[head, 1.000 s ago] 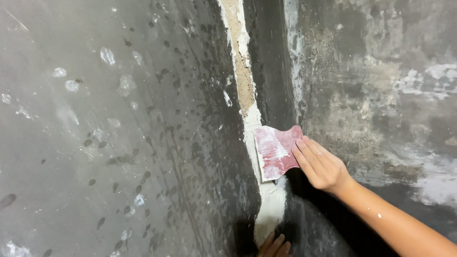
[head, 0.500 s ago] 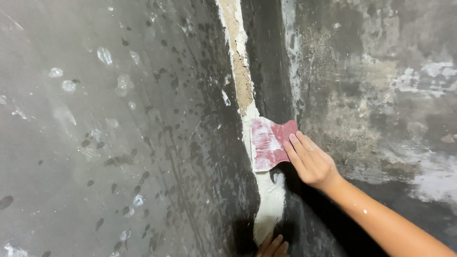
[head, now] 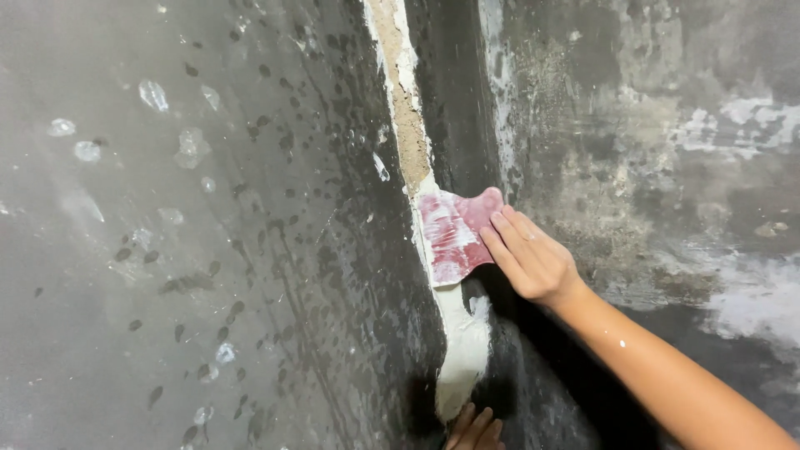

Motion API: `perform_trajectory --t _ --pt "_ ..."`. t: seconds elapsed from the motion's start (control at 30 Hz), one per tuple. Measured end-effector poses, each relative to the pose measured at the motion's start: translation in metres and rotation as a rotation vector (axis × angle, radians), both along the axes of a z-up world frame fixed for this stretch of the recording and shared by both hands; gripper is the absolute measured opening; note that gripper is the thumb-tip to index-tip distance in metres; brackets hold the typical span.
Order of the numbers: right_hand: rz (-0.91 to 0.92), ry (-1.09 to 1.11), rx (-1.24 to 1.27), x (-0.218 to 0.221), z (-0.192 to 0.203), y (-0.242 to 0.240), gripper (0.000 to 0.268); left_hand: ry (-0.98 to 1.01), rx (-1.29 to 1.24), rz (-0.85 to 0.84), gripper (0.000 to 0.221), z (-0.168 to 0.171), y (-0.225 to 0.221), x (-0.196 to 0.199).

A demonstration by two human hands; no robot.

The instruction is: The person scoops plaster from a bucket onto a scraper using a putty knife, then applies the plaster into a groove in the wall with the scraper.

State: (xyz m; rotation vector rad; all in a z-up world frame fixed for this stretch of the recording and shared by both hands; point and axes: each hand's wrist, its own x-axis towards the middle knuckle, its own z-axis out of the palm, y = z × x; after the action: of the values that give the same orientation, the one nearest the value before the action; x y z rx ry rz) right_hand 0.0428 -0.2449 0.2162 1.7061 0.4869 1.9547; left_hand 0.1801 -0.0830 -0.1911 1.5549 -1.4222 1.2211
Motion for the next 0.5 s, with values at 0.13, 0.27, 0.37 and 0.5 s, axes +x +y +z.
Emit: perform_trajectory --t 0.13,0.27,0.37,0.5 --pt "0.031 0.083 -0.048 0.002 -0.012 -0.005 0.023 -0.031 -0.067 -0.036 0.023 -0.016 0.005 0.008" --pt "0.028 0.114 -0.058 -0.005 -0.028 -0.008 0.025 0.187 0.051 0.099 0.031 -0.020 0.009 -0.002" --pt "0.050 0.102 -0.049 -0.010 -0.030 -0.009 0.024 0.028 -0.061 0.092 0.031 -0.033 0.005 0.009" --pt "0.059 0.029 -0.033 -0.011 -0.019 -0.010 0.024 -0.037 -0.019 0.066 0.028 -0.054 -0.033 0.048"
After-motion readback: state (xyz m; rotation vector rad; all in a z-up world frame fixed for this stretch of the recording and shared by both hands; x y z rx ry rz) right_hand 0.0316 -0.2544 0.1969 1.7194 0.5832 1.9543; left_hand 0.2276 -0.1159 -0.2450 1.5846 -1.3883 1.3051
